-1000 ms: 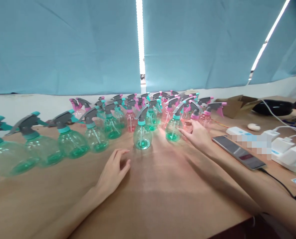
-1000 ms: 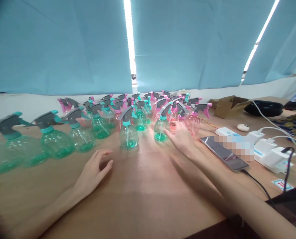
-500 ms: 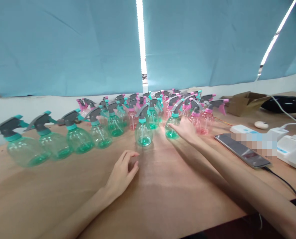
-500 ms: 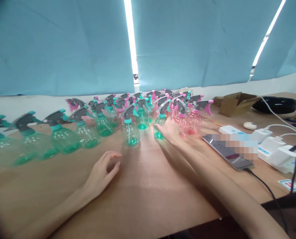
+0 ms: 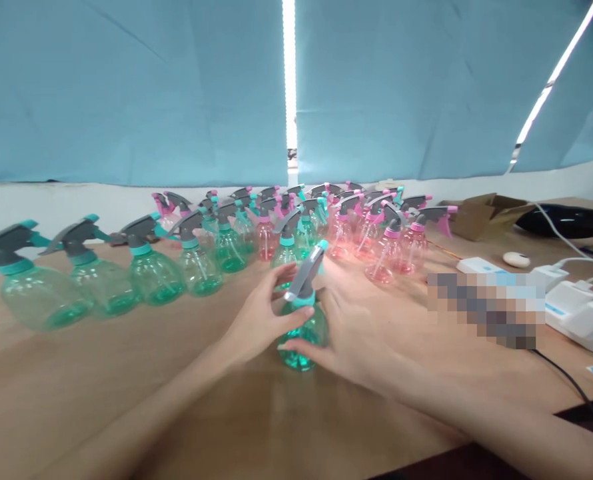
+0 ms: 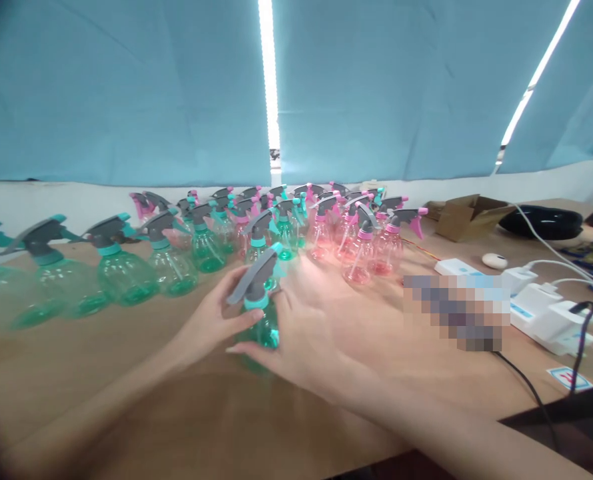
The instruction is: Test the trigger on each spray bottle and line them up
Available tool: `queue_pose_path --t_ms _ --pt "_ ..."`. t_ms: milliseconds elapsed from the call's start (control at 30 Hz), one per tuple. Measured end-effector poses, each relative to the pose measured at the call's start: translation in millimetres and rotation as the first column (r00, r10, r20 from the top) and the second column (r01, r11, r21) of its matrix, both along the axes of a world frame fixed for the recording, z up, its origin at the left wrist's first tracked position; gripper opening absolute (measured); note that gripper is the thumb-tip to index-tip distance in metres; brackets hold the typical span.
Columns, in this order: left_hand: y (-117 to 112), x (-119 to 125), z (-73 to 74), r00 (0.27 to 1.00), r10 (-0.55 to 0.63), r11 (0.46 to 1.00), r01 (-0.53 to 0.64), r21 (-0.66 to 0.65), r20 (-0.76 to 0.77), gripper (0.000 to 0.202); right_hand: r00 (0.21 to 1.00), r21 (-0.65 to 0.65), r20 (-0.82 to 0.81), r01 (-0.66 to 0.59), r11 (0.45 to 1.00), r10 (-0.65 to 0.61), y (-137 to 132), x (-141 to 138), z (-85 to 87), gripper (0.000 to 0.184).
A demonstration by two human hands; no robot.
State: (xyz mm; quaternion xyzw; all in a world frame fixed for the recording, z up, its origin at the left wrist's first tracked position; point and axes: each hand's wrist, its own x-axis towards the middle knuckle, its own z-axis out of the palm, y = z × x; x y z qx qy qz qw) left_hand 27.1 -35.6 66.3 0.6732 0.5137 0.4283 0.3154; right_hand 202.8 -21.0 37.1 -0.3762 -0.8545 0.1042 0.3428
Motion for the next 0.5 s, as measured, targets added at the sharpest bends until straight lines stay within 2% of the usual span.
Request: queue_pose_path --t_ms 67,167,267,333,433,500 --pt "1.3 -1.5 12.1 0.997 -0.064 0.998 0.063 0.021 0.035 0.059 0.999 -0.008 -0.027 -0.023 1.000 0.022 -4.4 -16.8 -2.4 0.063" --pt "1.8 -8.6 22.9 0.987 -0.148 0.988 0.146 0.046 0.060 0.041 0.993 0.010 -0.044 -0.108 0.994 0.108 -2.4 -39.3 -6.7 0.070" --pt "4.6 -19.3 22.1 0.994 -0.088 0.994 0.083 0.070 0.062 0.026 0.990 -0.011 -0.026 -0.142 0.990 0.142 5.5 -54.6 -11.8 0.080" --pt "7.7 -27.5 18.0 0.998 -0.027 0.995 0.021 0.097 0.059 0.024 0.982 -0.030 -0.003 -0.189 0.982 0.189 12.7 -59.5 -16.2 0.086" --pt "12.0 -39.8 13.8 0.998 0.000 0.994 -0.006 0.112 0.056 0.027 0.941 -0.054 0.028 -0.336 0.940 0.338 24.9 -56.8 -24.0 0.088" --pt "14.7 -47.7 13.3 1.000 0.015 0.992 -0.018 0.124 0.024 0.027 0.913 -0.113 0.058 -0.395 0.912 0.403 32.7 -48.6 -29.7 0.082"
